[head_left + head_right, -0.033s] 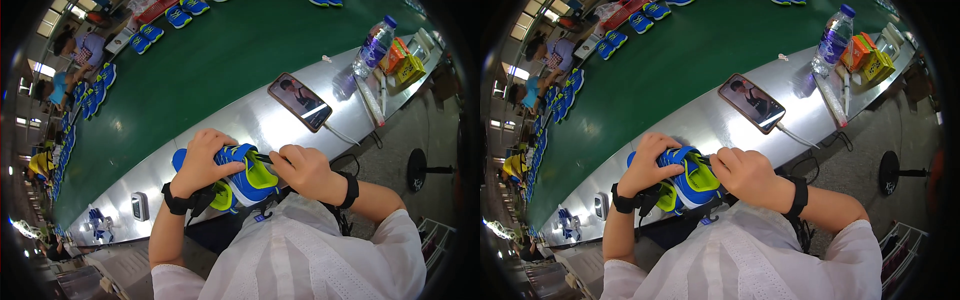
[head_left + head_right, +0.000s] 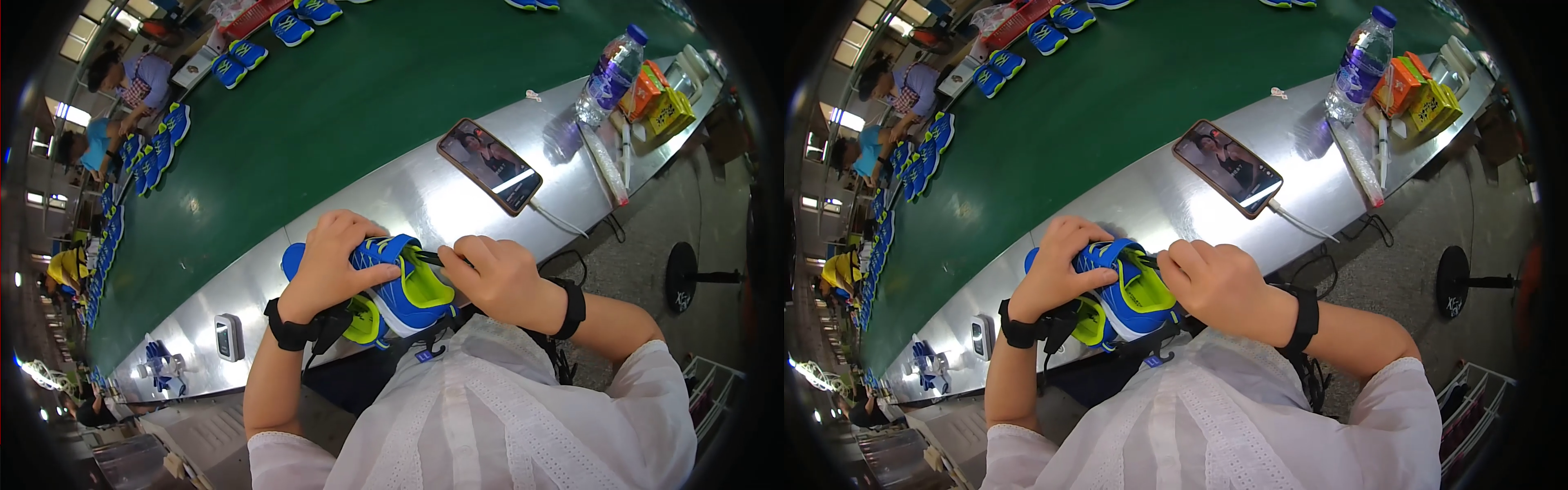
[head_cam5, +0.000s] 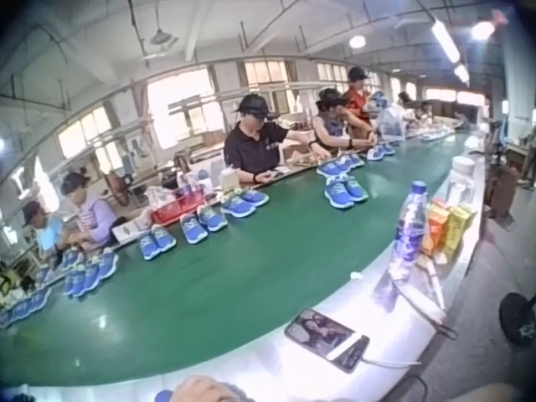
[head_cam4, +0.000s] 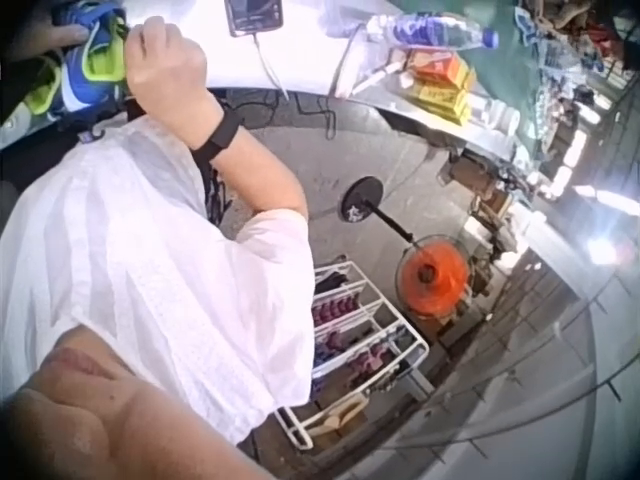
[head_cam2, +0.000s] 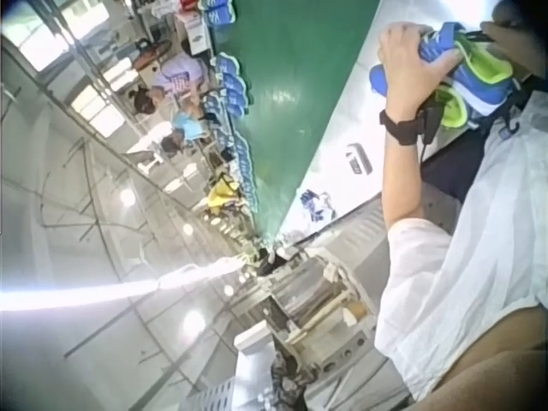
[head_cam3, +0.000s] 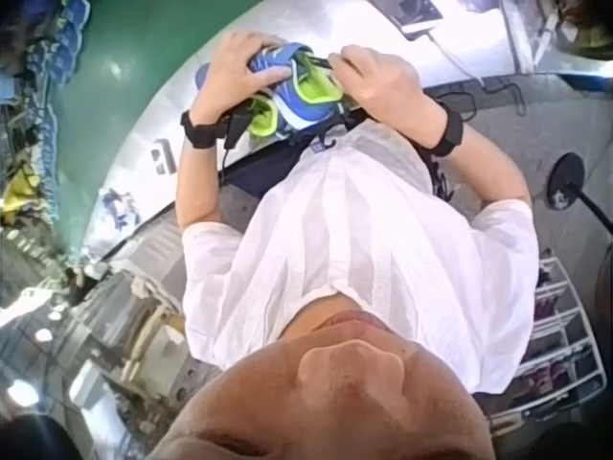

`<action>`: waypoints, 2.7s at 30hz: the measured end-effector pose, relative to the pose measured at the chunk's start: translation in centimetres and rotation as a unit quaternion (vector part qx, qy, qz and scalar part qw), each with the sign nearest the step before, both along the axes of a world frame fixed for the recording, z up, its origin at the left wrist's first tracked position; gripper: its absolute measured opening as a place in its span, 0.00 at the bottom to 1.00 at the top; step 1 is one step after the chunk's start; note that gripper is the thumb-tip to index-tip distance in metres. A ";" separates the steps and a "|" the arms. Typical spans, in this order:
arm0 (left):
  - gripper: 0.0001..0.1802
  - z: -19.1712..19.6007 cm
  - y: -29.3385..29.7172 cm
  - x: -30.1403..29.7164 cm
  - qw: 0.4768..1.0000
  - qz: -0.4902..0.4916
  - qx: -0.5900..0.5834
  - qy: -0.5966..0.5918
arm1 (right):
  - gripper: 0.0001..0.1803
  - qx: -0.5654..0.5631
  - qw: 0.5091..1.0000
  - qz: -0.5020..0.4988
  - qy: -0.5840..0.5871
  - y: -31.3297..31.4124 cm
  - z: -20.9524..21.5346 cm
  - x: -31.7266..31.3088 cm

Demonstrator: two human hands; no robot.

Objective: Inspecting and cleaning loose threads or debris from new shoes on an assembly line using a small tool.

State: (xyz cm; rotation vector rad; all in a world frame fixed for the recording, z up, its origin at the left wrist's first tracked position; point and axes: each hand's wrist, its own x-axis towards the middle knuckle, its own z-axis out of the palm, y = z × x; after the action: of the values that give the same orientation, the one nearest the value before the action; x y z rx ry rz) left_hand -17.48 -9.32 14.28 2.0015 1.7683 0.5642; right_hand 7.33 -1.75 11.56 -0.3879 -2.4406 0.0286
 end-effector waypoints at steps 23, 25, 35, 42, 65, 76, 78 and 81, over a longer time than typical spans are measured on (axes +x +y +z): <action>0.25 -0.5 -0.3 -0.2 1.000 0.008 0.023 -0.008 | 0.16 -0.020 0.997 0.061 -0.045 0.5 0.6 -0.7; 0.25 -0.6 -0.4 -0.3 1.000 0.011 0.014 -0.013 | 0.13 -0.161 0.987 -0.001 0.016 -0.4 0.0 0.1; 0.28 3.3 -2.4 1.7 0.995 0.027 0.077 0.054 | 0.25 -0.684 0.724 -0.018 0.089 -1.6 -4.4 -3.9; 0.13 11.4 -11.3 11.3 0.820 -0.129 0.241 -0.503 | 0.16 -0.660 0.750 0.012 0.042 -0.8 -2.9 -5.4; 0.03 9.5 -9.9 7.6 0.685 -0.281 0.327 -0.587 | 0.21 -0.454 0.881 -0.131 0.037 0.9 -2.1 -5.1; 0.08 10.9 -11.5 8.5 0.685 -0.210 0.300 -0.629 | 0.18 -0.440 0.884 -0.147 0.056 0.9 -2.3 -4.5; 0.06 9.3 -11.8 6.8 0.696 -0.271 0.314 -0.586 | 0.16 -0.432 0.885 -0.161 0.062 0.8 -2.4 -4.6; 0.06 8.5 -12.4 5.6 0.698 -0.287 0.280 -0.594 | 0.19 -0.425 0.894 -0.132 0.055 0.8 -3.0 -4.8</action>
State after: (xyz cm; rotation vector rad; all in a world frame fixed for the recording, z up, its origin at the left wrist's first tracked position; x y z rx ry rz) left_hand -11.85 -21.75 22.77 1.5850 0.1498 1.7563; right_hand 2.56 -0.97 8.54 -1.0573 -2.1178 0.9920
